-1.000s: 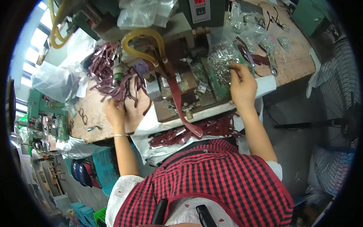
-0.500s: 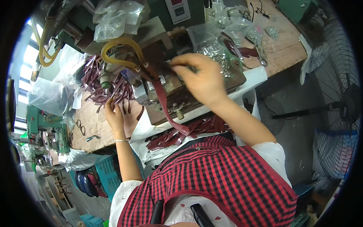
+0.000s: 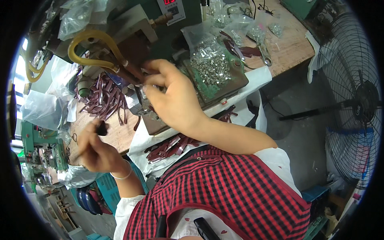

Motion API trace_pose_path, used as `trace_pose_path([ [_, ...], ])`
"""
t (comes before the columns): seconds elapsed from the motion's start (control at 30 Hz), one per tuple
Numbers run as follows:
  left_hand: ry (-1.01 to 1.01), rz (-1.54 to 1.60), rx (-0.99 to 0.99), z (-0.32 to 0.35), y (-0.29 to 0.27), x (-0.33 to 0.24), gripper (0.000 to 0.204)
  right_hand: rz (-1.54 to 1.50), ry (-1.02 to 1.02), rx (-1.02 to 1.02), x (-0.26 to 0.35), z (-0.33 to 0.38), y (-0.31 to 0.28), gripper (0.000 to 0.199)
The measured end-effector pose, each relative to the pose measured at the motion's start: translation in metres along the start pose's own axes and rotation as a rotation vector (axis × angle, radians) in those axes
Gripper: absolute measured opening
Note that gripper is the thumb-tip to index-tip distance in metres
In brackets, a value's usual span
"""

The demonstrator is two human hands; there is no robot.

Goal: The person repeatedly picks maroon straps and small metal hardware from piles on a workbench, inserts the hardware into the strap ends, and uses a press machine to secure them. The person then places the finished strap segments into a pile on the table.

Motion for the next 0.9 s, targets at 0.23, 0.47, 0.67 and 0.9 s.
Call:
trace_pose_path([
  [0.23,0.509,-0.151,0.396,0.011,0.083,-0.034,0.025,1.272,-0.232,-0.244,-0.023,-0.005,-0.101,0.023],
  [0.47,0.504,-0.152,0.41,0.017,0.089,-0.025,0.025,1.298,-0.264,-0.27,-0.056,0.004,-0.136,0.016],
  [0.67,0.444,-0.113,0.419,0.015,0.086,-0.028,0.026,1.581,-0.518,0.103,-0.053,-0.034,-0.117,0.025],
  [0.9,0.094,-0.261,0.329,0.085,0.02,-0.003,0.031,1.205,-0.265,-0.381,-0.045,-0.006,-0.158,0.014],
])
Point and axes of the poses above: each hand's wrist, its own z-axis away from the middle knuckle, its own y-axis out of the palm, x = y × z, the point moved 6 cm from there along -z, towards the middle knuckle, and after that the axes turned 8 degrees about x, right-handed, at the moved point
